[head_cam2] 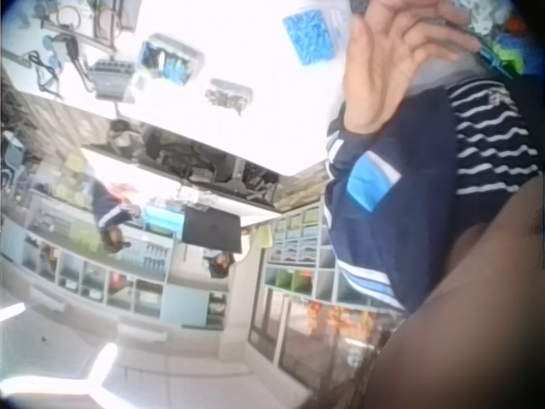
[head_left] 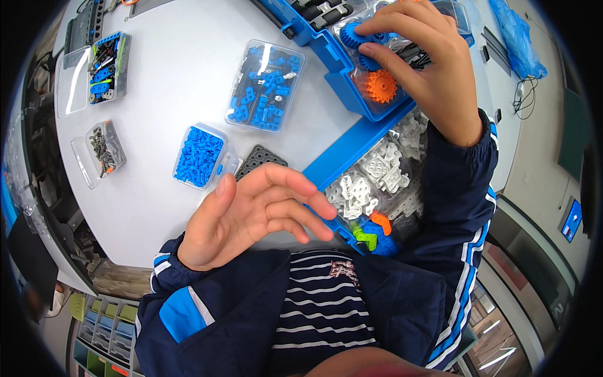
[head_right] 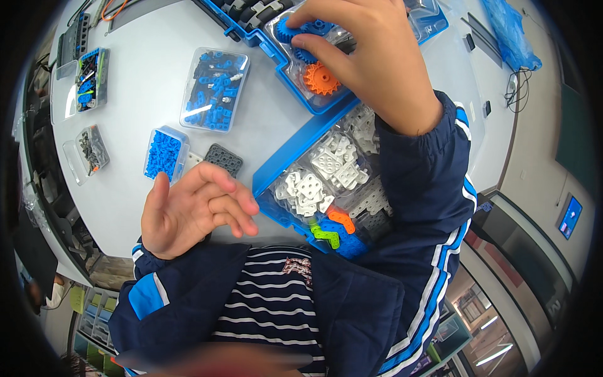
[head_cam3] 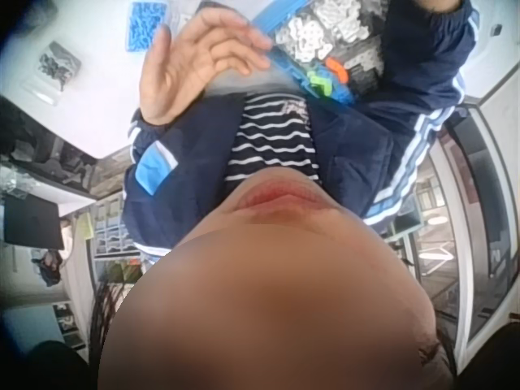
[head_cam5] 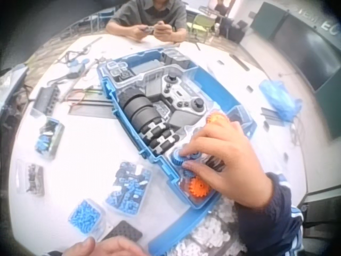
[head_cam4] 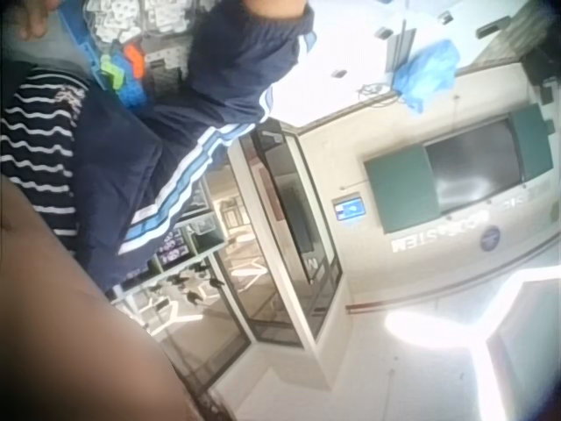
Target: The person uses a blue plastic tool to press a small blue gear onto a shaft, then repeatedly picks up, compares, and places back orange and blue gears from a compartmentalized kit. The person also handles a gray wheel and other small components while organizing parts in the kit.
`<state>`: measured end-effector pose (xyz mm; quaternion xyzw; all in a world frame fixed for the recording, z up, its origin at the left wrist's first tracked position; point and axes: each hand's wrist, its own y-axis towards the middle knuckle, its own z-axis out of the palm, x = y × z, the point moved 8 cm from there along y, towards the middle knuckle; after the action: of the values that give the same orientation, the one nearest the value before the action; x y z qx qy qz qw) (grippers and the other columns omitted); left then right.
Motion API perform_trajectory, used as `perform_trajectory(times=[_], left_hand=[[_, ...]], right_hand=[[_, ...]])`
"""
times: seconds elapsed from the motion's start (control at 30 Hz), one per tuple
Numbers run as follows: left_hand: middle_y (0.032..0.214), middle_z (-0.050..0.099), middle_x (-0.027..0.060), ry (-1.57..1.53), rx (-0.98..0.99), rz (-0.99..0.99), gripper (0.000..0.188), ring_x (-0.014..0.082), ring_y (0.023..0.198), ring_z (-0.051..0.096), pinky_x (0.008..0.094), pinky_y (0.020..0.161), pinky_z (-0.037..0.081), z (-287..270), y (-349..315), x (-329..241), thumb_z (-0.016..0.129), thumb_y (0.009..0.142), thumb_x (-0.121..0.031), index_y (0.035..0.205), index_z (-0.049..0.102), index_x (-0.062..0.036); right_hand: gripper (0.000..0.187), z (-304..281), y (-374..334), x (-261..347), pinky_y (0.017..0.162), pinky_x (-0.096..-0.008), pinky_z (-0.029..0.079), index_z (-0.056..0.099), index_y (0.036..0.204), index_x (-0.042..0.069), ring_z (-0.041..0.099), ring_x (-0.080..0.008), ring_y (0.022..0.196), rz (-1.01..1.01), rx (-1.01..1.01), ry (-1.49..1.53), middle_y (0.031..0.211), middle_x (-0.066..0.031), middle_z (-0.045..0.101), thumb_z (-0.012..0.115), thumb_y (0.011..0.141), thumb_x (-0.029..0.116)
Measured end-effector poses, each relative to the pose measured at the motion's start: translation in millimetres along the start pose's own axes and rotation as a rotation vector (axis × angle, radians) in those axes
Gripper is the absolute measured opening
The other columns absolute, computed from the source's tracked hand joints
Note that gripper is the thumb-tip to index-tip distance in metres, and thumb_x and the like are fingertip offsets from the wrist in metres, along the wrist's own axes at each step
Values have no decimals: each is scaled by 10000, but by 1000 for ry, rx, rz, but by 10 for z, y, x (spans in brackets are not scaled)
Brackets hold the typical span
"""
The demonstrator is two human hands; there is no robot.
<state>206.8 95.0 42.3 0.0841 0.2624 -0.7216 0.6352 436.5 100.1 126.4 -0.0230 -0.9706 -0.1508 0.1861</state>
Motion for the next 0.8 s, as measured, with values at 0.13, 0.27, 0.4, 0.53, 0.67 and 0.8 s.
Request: perform_trajectory(times=[0.13,0.27,0.4,0.53,0.67,0.8], left_hand=[[1296,565,365,8,-12,3,828,425,1126,669,442,939,529,18,-8,-6,160,1051,-688,1353,440,31],[1269,581,357,-12,1,22,812,416,1095,683,434,913,540,43,-12,-17,179,1056,-678,1316,469,35],[1255,593,339,23,-5,18,793,407,1070,695,426,897,546,39,-11,-5,184,1062,-661,1286,487,36],[1234,604,317,36,8,29,775,396,1056,702,420,888,546,40,-18,-17,193,1065,-652,1265,497,31],[1207,612,300,42,4,30,756,388,1043,706,419,880,547,8,-35,2,210,1067,-649,1248,501,26],[1279,622,286,-62,69,41,777,343,1126,677,406,961,501,-9,-53,8,304,1053,-657,1313,510,47]], right_hand=[[149,60,10,-46,801,-365,400,716,842,92,627,-237,880,53,75,-102,885,-24,669,832,752,67],[142,5,-16,26,813,-359,428,698,811,78,638,-233,845,-51,-73,-8,865,-26,668,820,747,46],[130,2,-50,126,834,-358,447,674,827,59,630,-238,842,-205,-88,-145,909,-52,668,778,756,27],[100,53,49,202,825,-360,450,645,877,53,624,-242,842,-282,46,-160,925,-78,659,710,804,31],[86,83,144,158,799,-351,456,636,911,55,626,-248,840,-243,283,-147,893,-79,651,676,837,38],[109,100,132,111,764,-352,471,653,929,54,629,-264,825,-299,260,-135,870,-78,653,687,828,35]])
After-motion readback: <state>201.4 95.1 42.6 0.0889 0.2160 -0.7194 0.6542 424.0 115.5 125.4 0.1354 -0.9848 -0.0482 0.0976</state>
